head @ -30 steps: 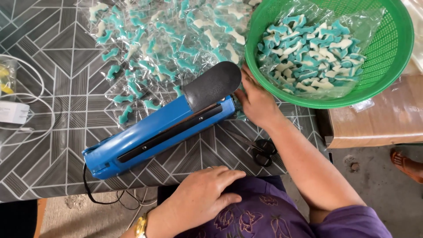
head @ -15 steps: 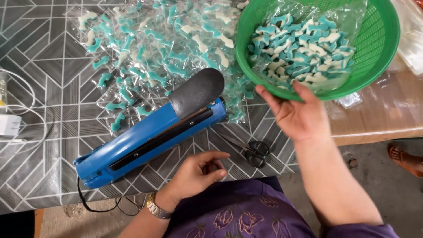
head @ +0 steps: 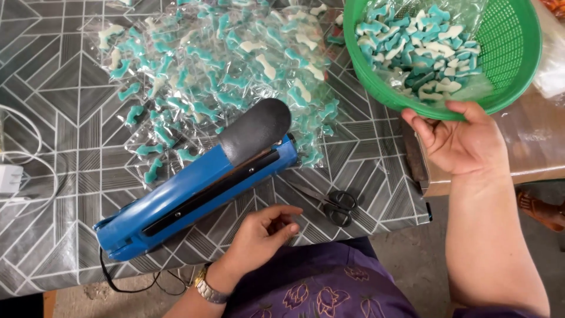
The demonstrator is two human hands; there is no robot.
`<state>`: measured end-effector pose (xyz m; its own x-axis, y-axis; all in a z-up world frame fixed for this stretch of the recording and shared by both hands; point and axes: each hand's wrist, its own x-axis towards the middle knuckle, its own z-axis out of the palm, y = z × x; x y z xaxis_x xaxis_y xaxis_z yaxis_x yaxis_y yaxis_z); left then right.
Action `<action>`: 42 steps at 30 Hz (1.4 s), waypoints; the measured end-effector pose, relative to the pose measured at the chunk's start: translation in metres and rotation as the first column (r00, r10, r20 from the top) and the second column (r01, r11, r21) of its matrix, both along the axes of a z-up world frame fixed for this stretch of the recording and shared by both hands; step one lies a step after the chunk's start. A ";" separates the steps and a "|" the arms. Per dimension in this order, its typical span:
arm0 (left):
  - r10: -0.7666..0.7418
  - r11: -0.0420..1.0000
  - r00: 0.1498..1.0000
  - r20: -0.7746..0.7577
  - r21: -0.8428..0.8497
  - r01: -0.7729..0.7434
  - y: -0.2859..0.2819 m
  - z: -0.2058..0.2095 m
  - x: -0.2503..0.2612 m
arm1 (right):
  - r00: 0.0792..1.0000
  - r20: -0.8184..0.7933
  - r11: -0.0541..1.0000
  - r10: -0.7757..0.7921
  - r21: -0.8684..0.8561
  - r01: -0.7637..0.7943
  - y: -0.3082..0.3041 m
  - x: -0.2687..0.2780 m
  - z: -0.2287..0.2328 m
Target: Sealing small plastic bags containing shark-shaped candies using a manual heat sealer
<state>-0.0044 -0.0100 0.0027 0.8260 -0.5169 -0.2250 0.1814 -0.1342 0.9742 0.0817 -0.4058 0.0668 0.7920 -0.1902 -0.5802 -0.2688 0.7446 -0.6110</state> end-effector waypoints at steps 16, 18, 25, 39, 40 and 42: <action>-0.558 0.249 0.806 0.196 0.966 -0.063 -0.175 0.093 0.168 | 0.993 0.065 0.984 -0.099 0.157 0.088 -0.008 0.016 0.014; -0.552 0.272 0.796 0.248 0.956 -0.109 -0.169 0.078 0.190 | 0.989 0.094 0.986 -0.113 0.131 0.100 0.006 0.013 0.020; -0.389 0.362 0.623 0.679 0.734 -0.575 -0.152 -0.009 0.261 | 0.972 0.167 0.894 0.167 -0.440 -0.078 0.069 -0.013 -0.003; -0.112 0.462 0.945 0.308 0.858 -0.225 -0.185 0.076 0.241 | 0.713 -0.123 -0.196 0.690 -0.980 0.020 0.143 0.075 -0.056; -0.053 0.575 0.925 0.376 0.769 -0.280 -0.185 0.089 0.229 | 0.716 -0.173 -0.225 0.676 -0.974 -0.023 0.147 0.073 -0.060; -0.112 0.570 0.887 0.447 0.760 -0.311 -0.191 0.090 0.215 | 0.720 -0.261 -0.281 0.643 -0.955 -0.094 0.151 0.074 -0.063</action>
<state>0.2110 -0.2012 0.0928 0.9703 -0.2044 -0.1295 -0.1290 -0.8898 0.4378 0.1562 -0.2552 0.0042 0.9870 0.1500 0.0573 0.1564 -0.8174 -0.5544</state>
